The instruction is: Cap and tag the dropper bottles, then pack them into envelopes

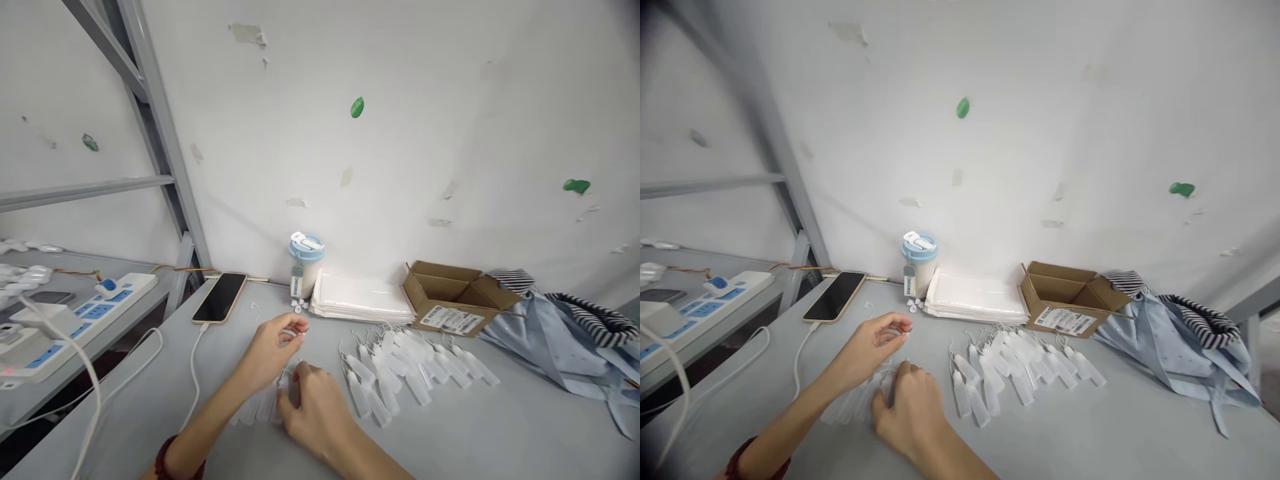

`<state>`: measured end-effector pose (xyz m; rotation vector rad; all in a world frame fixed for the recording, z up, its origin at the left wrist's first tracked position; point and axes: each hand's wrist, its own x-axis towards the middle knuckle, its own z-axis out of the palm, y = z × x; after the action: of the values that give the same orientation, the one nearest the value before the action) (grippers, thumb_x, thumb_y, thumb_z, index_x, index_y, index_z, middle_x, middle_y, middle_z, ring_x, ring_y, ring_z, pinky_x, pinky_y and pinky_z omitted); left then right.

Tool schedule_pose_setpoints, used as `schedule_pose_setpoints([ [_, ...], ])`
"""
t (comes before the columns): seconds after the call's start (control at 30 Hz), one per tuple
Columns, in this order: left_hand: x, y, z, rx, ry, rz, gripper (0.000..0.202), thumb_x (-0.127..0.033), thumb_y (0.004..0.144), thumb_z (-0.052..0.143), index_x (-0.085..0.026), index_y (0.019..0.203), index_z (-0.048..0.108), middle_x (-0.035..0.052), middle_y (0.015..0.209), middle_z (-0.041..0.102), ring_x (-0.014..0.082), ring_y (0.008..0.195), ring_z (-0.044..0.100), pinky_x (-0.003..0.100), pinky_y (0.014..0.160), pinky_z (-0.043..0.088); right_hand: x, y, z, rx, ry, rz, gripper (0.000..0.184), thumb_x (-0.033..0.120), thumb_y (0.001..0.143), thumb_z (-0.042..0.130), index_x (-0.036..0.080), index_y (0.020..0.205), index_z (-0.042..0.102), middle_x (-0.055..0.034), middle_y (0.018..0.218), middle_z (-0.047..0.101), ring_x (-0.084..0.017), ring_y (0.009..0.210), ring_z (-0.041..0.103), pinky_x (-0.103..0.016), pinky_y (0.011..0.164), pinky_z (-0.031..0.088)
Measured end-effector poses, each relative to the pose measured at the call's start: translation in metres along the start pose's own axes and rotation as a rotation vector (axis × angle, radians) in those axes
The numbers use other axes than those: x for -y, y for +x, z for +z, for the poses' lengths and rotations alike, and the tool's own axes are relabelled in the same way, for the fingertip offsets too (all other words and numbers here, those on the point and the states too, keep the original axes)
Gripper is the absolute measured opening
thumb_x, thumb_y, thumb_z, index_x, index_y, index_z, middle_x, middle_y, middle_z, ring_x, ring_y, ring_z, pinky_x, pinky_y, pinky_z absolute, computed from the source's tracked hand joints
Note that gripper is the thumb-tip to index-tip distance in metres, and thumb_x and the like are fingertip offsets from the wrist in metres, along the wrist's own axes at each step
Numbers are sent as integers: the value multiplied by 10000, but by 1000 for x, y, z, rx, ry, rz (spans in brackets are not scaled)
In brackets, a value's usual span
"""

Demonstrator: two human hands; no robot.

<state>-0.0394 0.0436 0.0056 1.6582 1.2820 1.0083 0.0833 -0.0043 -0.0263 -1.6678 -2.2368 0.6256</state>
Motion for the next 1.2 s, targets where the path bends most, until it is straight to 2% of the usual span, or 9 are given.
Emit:
schedule_pose_setpoints([
  [0.17,2,-1,3,29,-32,-56,221,-219,723,540,-147,905,640,80,939,692,202,917,657,342,847,527,1,2,5,7,-30,-2,274,288,782,511,99,961,597,-152,873,688,-284,710,659,-309,563,355],
  [0.37,1,-3,1,77,-57,-115,182,-158,679,540,-149,813,663,68,873,716,208,850,675,326,756,547,-9,-6,0,51,-32,14,213,221,780,501,111,940,590,-131,867,683,-250,692,650,-290,561,346],
  [0.53,14,2,6,15,-33,-128,189,-165,653,554,-141,807,662,76,855,705,223,869,661,350,783,538,-11,-10,-1,53,-63,9,197,151,797,462,110,925,607,-133,862,697,-250,707,661,-293,556,344],
  [0.7,20,6,6,-20,-24,-119,197,-175,650,569,-141,816,668,72,851,711,218,859,667,355,796,541,-1,-2,1,53,-113,15,285,257,894,392,109,884,635,-157,783,710,-295,683,681,-319,535,365],
  [0.97,22,8,6,-63,50,-91,211,-246,658,562,-150,814,666,76,848,715,227,852,673,363,779,560,12,6,3,69,-138,25,306,290,872,423,92,858,656,-174,768,707,-310,692,689,-332,542,416],
  [1.2,25,6,15,-109,214,-25,222,-211,686,484,-162,825,650,79,874,708,217,812,667,359,750,560,8,4,4,81,-144,41,272,257,837,440,95,829,658,-168,769,704,-291,688,687,-310,522,384],
])
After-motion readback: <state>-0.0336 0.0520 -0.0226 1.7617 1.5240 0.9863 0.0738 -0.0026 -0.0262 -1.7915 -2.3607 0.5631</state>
